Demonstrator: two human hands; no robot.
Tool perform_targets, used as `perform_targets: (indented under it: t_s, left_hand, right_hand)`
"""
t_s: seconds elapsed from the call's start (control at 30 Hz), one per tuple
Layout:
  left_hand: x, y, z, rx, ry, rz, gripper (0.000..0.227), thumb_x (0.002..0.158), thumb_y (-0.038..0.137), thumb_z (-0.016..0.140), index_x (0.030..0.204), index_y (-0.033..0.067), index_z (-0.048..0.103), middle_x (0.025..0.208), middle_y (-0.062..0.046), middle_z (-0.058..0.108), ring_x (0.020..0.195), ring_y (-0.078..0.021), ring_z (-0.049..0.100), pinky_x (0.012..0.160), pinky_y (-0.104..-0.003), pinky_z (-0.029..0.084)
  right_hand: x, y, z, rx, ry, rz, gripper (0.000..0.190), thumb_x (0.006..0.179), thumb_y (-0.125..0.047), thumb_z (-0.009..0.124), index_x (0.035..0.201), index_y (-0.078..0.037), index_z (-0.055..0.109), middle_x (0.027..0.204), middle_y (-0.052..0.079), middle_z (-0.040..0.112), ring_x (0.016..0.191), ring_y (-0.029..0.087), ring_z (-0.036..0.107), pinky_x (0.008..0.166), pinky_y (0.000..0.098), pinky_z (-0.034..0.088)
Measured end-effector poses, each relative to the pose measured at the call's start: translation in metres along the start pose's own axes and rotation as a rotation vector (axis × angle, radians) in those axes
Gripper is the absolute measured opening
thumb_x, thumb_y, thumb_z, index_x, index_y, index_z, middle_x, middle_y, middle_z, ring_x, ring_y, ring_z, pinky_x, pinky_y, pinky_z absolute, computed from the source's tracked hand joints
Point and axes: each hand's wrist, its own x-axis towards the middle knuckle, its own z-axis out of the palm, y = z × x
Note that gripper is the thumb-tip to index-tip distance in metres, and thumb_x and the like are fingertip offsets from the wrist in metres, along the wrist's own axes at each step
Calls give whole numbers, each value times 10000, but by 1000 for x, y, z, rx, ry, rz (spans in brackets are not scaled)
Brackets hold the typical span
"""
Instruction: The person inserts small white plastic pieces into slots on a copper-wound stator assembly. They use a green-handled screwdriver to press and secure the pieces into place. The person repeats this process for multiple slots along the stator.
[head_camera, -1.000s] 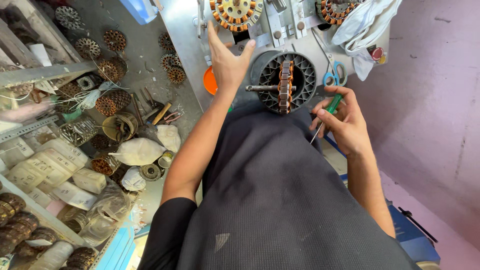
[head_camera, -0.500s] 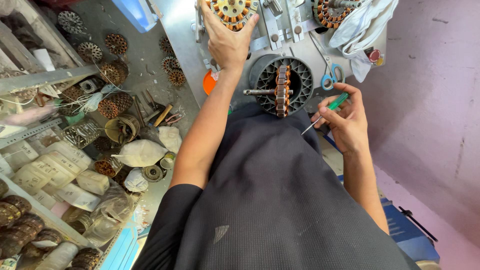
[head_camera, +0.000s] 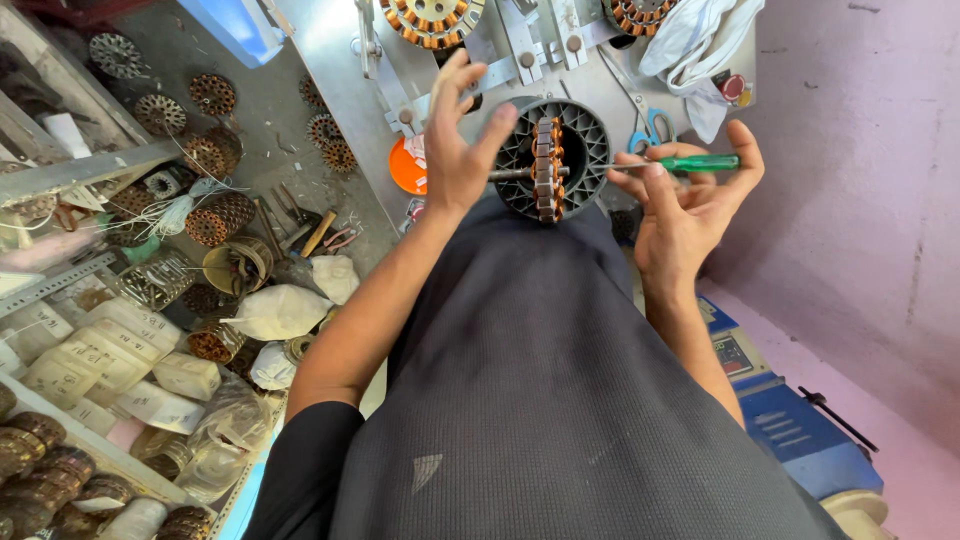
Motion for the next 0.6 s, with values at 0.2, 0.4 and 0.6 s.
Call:
perform_targets:
  t_s: [0.2, 0.4, 0.6]
  left_hand:
    - [-10, 26, 2, -16, -463, 246, 670, 940, 403, 784, 1457, 43, 555, 1632, -131, 442, 1550, -354, 411, 1297, -468, 322]
    - [12, -37, 16, -82, 168, -98, 808, 903, 471, 795, 1499, 43, 455, 1528, -195, 560, 1416, -343, 599, 1204, -444, 488]
    - [82, -108, 31, 338, 602, 161, 1214, 723, 481, 946, 1524, -65, 214, 1464, -278, 405, 1369, -447, 465, 1160, -513, 399]
  right_hand:
    - [-3, 2, 7, -53, -93, -69, 781, 1109, 174, 691, 1565, -159, 151, 1170, 137, 597, 1051, 332, 762, 944, 486, 653]
    - [-10, 1, 4, -98, -113, -101, 764, 1123, 172, 688, 1566, -163, 162, 1156, 129, 583, 1045, 313, 762, 934, 469, 645]
    - [-14, 5, -1, -129, -123, -93, 733, 1130, 163, 668, 1558, -159, 168, 1159, 127, 581, 1047, 309, 763, 936, 464, 644]
